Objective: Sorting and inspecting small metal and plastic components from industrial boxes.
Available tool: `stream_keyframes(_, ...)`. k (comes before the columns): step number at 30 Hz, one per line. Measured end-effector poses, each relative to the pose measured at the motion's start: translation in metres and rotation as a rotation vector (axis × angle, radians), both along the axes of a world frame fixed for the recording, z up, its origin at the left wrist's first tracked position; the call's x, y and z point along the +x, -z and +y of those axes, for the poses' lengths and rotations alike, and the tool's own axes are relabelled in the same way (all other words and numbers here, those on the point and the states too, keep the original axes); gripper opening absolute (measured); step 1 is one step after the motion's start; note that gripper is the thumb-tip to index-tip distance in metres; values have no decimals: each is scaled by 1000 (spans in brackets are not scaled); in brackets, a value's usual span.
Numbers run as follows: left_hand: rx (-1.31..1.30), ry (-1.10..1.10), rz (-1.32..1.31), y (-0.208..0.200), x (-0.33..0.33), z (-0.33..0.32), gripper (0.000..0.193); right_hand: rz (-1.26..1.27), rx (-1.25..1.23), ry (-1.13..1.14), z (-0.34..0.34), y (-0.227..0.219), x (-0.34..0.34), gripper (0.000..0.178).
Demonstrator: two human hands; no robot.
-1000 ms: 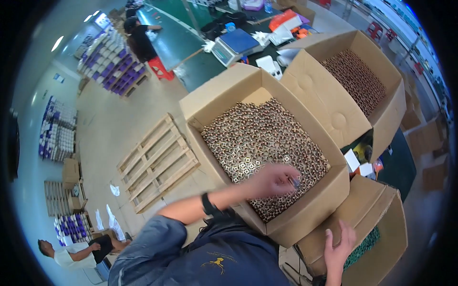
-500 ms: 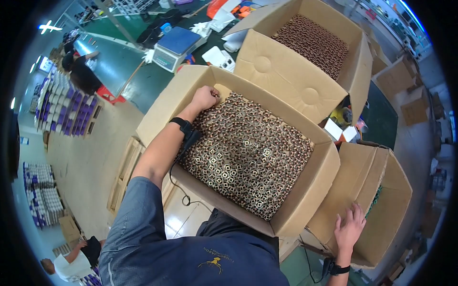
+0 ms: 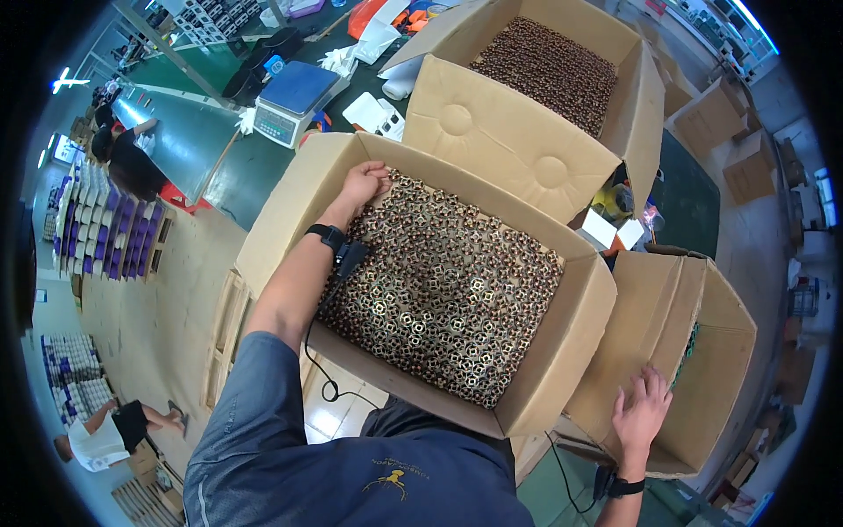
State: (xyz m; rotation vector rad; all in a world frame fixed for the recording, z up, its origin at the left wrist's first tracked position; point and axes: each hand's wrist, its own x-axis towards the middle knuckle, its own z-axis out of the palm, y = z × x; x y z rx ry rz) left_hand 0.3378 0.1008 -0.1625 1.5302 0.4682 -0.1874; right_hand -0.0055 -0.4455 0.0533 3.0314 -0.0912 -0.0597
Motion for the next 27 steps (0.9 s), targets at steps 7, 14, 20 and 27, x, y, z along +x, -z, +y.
stream_keyframes(7, 309, 66, -57, -55, -33, -13, 17, -106, 218, -25, -7, 0, 9, 27)
stream_keyframes(14, 558, 431, -509, -91, -209, -119, 28, -424, 1397, 524, -149, 2, 19, 33)
stream_keyframes(20, 602, 563, -19, -105, -359, -225, 35, 494, 914, 431, -236, 13, 42, 36)
stream_keyframes(27, 1021, 119, -58, -109, -397, -262, 16, 1039, 380, 123, -272, 145, 67, 68)
